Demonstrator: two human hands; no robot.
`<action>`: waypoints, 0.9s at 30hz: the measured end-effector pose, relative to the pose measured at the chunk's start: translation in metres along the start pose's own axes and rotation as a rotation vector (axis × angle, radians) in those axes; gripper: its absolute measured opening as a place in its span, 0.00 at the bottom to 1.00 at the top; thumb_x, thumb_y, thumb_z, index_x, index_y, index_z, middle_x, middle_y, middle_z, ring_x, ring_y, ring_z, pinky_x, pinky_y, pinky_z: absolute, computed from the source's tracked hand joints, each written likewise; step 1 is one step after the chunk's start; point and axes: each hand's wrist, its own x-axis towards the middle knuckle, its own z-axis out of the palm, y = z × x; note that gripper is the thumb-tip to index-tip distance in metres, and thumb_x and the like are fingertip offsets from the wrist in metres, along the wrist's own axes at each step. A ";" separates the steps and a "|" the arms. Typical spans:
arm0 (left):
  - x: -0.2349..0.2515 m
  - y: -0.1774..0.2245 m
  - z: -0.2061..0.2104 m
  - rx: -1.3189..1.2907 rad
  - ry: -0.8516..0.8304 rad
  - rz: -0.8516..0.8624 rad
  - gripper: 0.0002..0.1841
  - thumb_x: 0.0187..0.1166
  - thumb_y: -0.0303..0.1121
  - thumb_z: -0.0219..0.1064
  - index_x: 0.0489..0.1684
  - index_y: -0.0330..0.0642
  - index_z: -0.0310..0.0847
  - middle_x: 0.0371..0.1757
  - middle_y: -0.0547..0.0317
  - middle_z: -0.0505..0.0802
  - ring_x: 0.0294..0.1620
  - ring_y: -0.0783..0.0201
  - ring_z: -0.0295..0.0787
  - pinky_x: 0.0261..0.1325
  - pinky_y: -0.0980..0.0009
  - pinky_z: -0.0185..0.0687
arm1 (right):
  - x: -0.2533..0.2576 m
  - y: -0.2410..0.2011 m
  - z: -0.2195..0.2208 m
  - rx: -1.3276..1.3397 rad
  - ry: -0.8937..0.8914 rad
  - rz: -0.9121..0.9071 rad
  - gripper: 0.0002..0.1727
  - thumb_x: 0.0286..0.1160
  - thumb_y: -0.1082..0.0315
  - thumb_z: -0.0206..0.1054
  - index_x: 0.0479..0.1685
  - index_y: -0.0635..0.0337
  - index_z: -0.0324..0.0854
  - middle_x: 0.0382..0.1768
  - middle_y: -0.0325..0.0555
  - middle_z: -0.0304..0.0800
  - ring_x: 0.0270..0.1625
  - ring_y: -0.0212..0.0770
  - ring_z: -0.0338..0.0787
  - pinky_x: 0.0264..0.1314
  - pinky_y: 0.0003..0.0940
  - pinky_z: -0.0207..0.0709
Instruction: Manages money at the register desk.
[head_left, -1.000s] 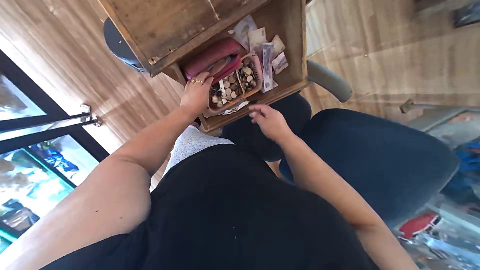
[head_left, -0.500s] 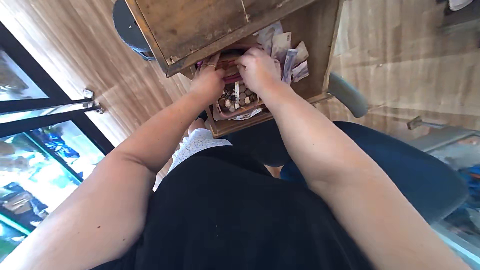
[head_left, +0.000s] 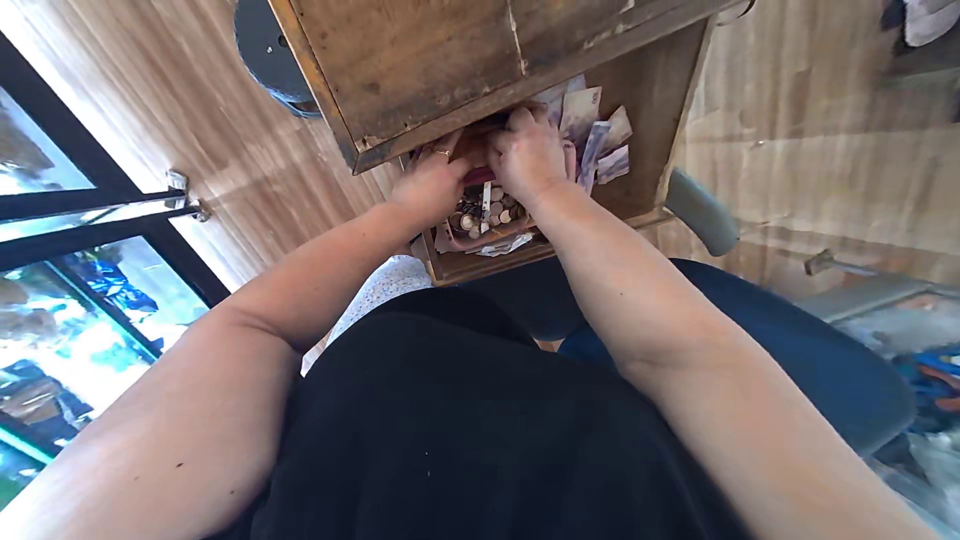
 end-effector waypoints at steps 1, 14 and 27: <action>-0.004 -0.002 0.001 -0.012 0.062 0.081 0.18 0.88 0.31 0.54 0.69 0.41 0.83 0.89 0.37 0.69 0.85 0.39 0.71 0.85 0.47 0.66 | 0.000 0.001 0.002 0.007 0.043 -0.014 0.15 0.83 0.68 0.58 0.48 0.67 0.91 0.61 0.68 0.86 0.72 0.70 0.81 0.71 0.64 0.74; -0.017 -0.022 0.015 0.178 0.488 0.487 0.11 0.78 0.19 0.64 0.46 0.43 0.92 0.60 0.40 0.91 0.67 0.37 0.86 0.67 0.46 0.82 | -0.048 0.013 -0.006 0.382 0.462 -0.127 0.14 0.86 0.63 0.64 0.51 0.56 0.95 0.49 0.58 0.92 0.56 0.56 0.90 0.64 0.49 0.80; 0.002 0.033 0.012 0.500 -0.069 0.235 0.35 0.72 0.12 0.64 0.79 0.59 0.79 0.97 0.46 0.52 0.95 0.28 0.36 0.87 0.27 0.42 | -0.266 0.029 -0.005 0.713 0.252 0.876 0.18 0.87 0.66 0.60 0.65 0.70 0.82 0.64 0.66 0.85 0.66 0.56 0.86 0.72 0.55 0.76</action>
